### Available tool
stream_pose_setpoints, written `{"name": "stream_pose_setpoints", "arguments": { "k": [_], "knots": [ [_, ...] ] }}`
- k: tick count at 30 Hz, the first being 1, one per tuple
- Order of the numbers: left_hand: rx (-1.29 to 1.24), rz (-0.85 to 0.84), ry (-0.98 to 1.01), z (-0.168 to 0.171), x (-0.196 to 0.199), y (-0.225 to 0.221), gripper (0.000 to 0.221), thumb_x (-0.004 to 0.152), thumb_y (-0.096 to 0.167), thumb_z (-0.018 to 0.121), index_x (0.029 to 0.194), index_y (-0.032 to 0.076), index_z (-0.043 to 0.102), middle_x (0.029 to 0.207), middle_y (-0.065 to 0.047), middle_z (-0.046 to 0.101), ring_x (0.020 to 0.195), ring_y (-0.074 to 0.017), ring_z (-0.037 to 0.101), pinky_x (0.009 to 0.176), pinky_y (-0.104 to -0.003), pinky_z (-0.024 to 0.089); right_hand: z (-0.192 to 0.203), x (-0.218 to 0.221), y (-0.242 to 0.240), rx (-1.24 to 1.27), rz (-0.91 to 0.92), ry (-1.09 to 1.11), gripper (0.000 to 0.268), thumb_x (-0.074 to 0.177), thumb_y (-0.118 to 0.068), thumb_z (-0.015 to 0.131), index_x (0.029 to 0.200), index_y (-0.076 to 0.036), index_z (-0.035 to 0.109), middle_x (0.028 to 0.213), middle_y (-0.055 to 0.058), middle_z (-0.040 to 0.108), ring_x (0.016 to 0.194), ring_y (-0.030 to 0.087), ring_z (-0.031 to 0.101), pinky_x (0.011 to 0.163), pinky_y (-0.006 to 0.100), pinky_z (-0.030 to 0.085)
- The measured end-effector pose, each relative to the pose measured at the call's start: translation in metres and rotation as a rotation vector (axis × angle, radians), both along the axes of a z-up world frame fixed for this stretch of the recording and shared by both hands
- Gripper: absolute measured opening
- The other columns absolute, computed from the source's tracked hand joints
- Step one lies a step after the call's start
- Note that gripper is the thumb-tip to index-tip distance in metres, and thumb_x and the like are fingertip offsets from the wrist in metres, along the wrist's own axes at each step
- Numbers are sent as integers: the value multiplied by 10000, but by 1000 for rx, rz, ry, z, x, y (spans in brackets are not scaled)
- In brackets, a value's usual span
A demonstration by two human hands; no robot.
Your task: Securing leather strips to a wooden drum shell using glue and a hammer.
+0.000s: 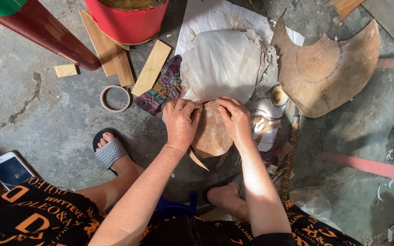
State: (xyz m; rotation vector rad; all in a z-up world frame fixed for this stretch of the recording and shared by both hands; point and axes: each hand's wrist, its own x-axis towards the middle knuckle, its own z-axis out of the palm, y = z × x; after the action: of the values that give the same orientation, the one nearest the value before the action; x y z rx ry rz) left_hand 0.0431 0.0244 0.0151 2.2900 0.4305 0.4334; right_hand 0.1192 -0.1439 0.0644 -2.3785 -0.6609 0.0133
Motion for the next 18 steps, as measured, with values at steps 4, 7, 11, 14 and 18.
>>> {"name": "stream_pose_setpoints", "arguments": {
  "k": [4,7,11,14,18],
  "knots": [
    [-36,1,-7,4,1,-3,124,831,272,812,822,279,689,798,32,568,940,-208,592,980,-363,419,7,-1,5,8,-6,-10,186,928,-57,715,1100,-102,769,1057,115,749,1003,334,717,868,422,571],
    [-65,-17,-2,2,1,-1,114,843,260,799,829,260,686,773,19,582,881,-215,604,964,-366,435,5,-1,6,21,-14,-8,236,928,-81,735,1160,-112,760,1076,106,744,1020,322,712,882,417,569],
    [-92,-6,7,-1,1,-4,131,859,250,783,801,246,665,773,18,609,876,-215,615,946,-354,435,4,-3,6,15,-13,-34,218,926,-87,753,1143,-99,762,1052,108,738,1002,326,716,867,418,571],
    [-99,0,7,1,1,-2,134,862,248,782,800,241,663,774,17,616,881,-217,617,948,-361,436,-1,-4,6,5,-33,-58,225,923,-99,764,1148,-103,759,1047,104,734,998,320,716,863,415,573],
    [-61,-7,4,7,3,0,130,861,258,784,808,246,665,768,19,624,888,-215,618,969,-374,432,-3,-4,6,-19,-37,-99,228,928,-119,768,1155,-106,757,1041,99,727,991,318,714,854,418,575]
  ]
}}
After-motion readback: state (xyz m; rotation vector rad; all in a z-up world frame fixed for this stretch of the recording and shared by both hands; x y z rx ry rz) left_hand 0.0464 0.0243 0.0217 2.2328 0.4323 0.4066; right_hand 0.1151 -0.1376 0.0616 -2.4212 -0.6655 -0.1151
